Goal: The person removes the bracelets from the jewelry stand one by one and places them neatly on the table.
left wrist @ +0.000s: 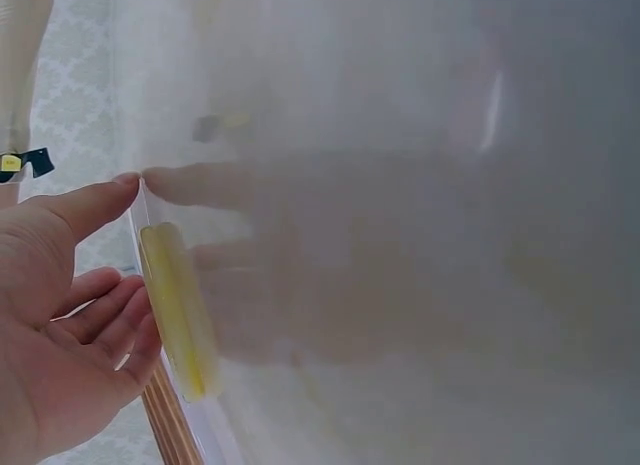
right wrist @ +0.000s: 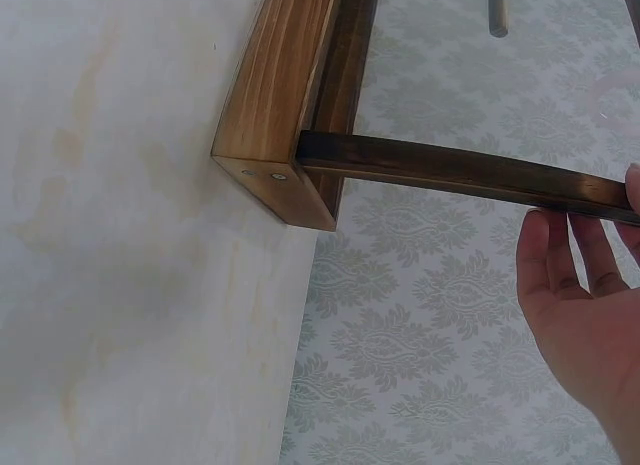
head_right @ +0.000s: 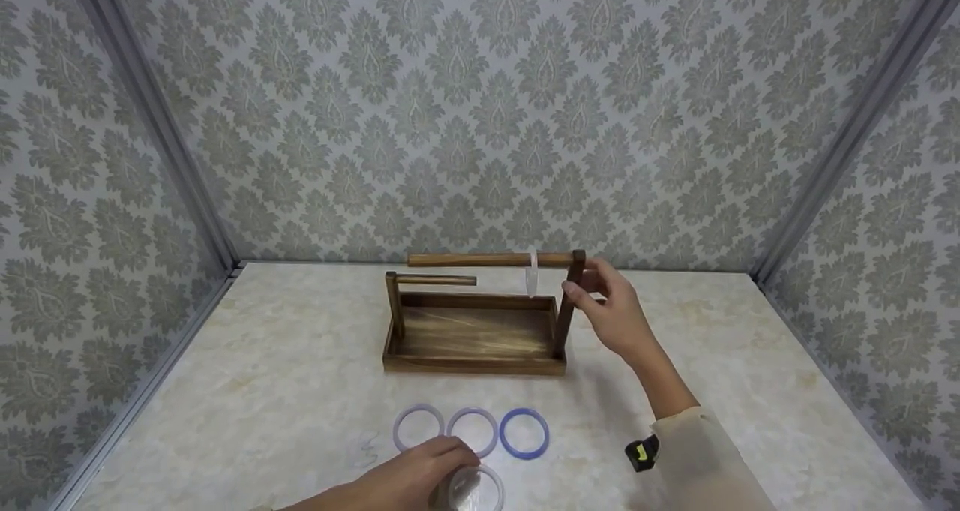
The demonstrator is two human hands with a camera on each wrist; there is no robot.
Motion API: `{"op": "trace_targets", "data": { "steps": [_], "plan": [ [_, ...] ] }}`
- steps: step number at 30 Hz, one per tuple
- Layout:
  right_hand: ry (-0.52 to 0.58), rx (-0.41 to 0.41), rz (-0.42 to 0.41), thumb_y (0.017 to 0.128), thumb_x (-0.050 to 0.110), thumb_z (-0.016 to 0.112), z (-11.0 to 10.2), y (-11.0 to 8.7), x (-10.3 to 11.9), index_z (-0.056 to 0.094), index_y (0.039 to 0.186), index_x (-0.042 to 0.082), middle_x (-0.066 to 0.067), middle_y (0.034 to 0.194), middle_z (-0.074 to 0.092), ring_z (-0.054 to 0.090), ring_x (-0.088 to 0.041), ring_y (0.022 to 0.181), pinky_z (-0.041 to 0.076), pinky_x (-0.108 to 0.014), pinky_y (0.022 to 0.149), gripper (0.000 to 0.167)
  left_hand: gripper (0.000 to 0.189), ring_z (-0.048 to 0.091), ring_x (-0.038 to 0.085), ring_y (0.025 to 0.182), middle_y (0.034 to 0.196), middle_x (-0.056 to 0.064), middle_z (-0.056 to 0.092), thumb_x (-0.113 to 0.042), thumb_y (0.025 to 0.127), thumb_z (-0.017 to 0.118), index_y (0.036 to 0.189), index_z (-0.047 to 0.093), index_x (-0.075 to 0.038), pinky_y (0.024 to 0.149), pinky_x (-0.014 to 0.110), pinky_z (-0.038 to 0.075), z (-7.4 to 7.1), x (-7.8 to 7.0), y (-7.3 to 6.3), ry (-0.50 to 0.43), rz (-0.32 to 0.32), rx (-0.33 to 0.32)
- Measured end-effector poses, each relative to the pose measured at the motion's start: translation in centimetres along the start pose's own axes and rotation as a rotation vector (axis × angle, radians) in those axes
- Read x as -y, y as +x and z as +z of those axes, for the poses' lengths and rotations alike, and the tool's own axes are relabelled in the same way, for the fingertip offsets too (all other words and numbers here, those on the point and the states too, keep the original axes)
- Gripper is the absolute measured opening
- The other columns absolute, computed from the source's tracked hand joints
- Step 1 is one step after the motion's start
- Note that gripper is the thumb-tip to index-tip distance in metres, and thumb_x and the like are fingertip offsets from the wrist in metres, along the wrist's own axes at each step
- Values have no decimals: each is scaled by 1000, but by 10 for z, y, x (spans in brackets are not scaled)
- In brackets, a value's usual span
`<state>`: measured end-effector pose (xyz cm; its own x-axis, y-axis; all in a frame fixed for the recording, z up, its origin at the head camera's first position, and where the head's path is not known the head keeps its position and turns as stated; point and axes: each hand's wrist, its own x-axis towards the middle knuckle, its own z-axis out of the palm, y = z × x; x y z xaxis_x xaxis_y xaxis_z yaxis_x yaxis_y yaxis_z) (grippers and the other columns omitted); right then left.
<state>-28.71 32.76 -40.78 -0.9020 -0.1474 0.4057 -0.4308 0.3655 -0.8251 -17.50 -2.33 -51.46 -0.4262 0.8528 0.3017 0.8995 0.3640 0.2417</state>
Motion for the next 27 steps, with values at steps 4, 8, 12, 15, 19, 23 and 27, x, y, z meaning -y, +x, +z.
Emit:
{"op": "trace_targets", "data": {
  "steps": [4, 8, 12, 15, 19, 23, 27],
  "plan": [
    [9, 2, 1, 107, 23, 66, -1, 0, 0, 57, 136, 1, -22, 115, 66, 68, -23, 109, 62, -35, 88, 37, 54, 62, 10, 117, 123, -1, 65, -32, 87, 90, 130, 68, -8, 100, 22, 52, -6, -2, 0, -30, -55, 27],
    [12, 0, -2, 107, 22, 67, -1, 1, 0, 56, 139, -1, -23, 117, 66, 68, -22, 109, 63, -37, 88, 41, 54, 61, 9, 117, 126, -2, 63, -32, 89, 88, 133, 66, -9, 100, 22, 52, -18, -2, 2, -80, -115, 25],
    [2, 0, -3, 107, 23, 67, -1, 1, 0, 55, 140, -1, -26, 119, 65, 68, -21, 109, 63, -36, 88, 43, 53, 61, 10, 120, 129, -3, 63, -32, 91, 87, 135, 64, -10, 102, 24, 52, -33, -1, 6, -88, -167, 18],
    [2, 4, -6, 107, 24, 67, 0, 1, 1, 55, 141, -2, -24, 119, 65, 68, -21, 110, 63, -34, 88, 44, 53, 60, 12, 123, 130, -4, 63, -32, 92, 87, 135, 64, -11, 104, 26, 52, -40, 0, 9, -64, -175, -6],
    [12, 8, -14, 107, 22, 67, 0, 1, 1, 56, 138, 0, -23, 118, 66, 68, -23, 109, 63, -34, 87, 40, 53, 61, 12, 123, 129, -4, 64, -32, 91, 87, 133, 64, -10, 104, 24, 52, -48, 1, 15, -39, -148, -62],
    [6, 0, -14, 107, 22, 67, 0, 0, 1, 57, 136, 2, -25, 117, 66, 68, -23, 108, 63, -33, 87, 37, 54, 62, 13, 123, 129, -3, 64, -32, 91, 87, 135, 63, -9, 107, 24, 50, -57, 1, 25, -60, -137, -94],
    [-4, -6, -14, 107, 22, 67, 1, 0, 1, 58, 136, 1, -23, 116, 67, 69, -23, 107, 63, -34, 86, 37, 57, 61, 13, 124, 130, -2, 64, -33, 92, 86, 138, 62, -10, 107, 26, 51, -68, 2, 38, -99, -151, -117]
  ]
}}
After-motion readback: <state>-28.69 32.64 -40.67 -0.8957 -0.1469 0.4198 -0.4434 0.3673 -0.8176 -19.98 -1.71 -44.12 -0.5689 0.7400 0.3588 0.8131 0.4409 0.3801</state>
